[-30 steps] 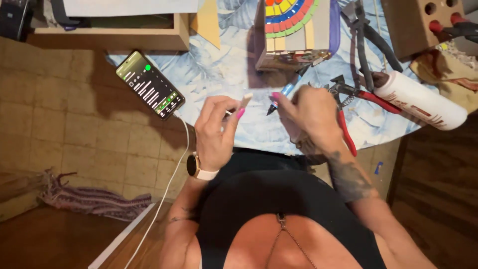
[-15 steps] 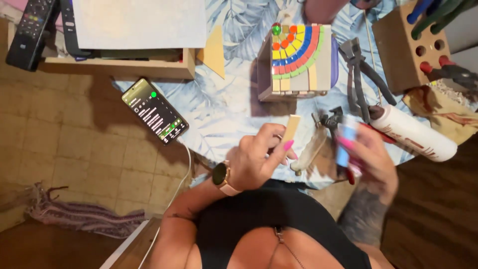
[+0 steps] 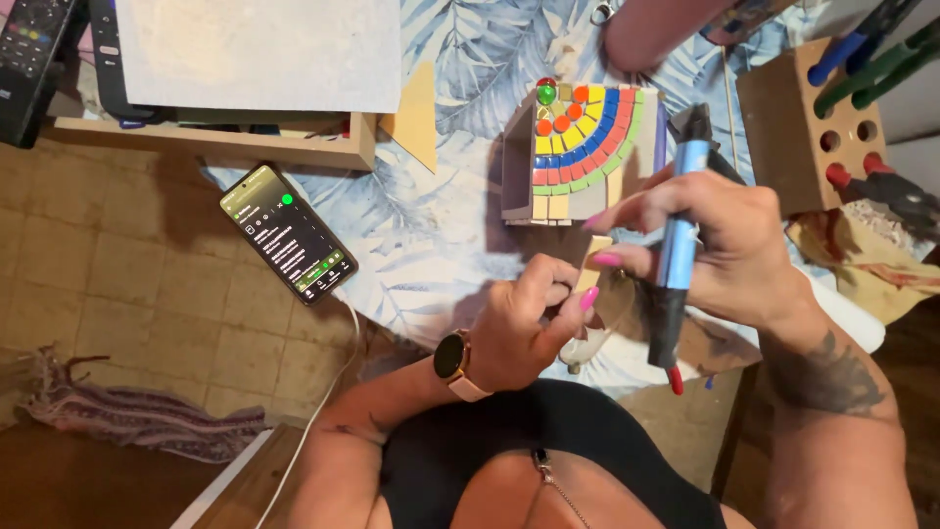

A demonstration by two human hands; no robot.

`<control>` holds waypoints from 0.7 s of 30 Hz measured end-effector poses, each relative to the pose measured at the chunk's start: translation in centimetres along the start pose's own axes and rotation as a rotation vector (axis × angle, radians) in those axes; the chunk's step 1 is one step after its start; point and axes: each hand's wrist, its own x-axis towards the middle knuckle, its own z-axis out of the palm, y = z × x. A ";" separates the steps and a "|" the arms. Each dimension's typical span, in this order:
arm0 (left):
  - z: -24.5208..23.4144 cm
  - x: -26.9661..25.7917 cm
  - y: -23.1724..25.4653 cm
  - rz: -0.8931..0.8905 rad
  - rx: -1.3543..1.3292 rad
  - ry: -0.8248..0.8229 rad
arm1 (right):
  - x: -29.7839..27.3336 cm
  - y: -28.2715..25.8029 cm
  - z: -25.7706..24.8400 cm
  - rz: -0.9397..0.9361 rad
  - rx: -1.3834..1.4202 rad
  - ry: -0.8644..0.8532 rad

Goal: Decorating a small box with a mosaic pattern by marking, cutting, and gluing wooden sticks.

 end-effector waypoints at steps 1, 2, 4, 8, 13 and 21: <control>0.0 0.0 -0.1 0.000 0.000 0.008 | 0.1 0.2 -0.1 -0.005 0.000 -0.006; 0.0 0.0 -0.3 0.041 0.027 0.015 | 0.3 0.4 -0.1 0.045 0.064 -0.024; -0.1 0.2 -0.4 0.080 0.055 0.032 | 0.7 0.7 -0.3 0.090 0.129 -0.051; -0.1 1.0 -0.9 -0.026 -0.102 -0.105 | 1.6 1.2 -0.3 0.085 0.206 -0.056; 0.3 1.3 -1.8 -0.037 -0.031 -0.051 | 2.5 0.8 0.4 0.026 0.140 0.018; 0.9 1.4 -1.9 0.053 0.039 0.017 | 1.5 2.6 0.2 -0.174 0.056 0.006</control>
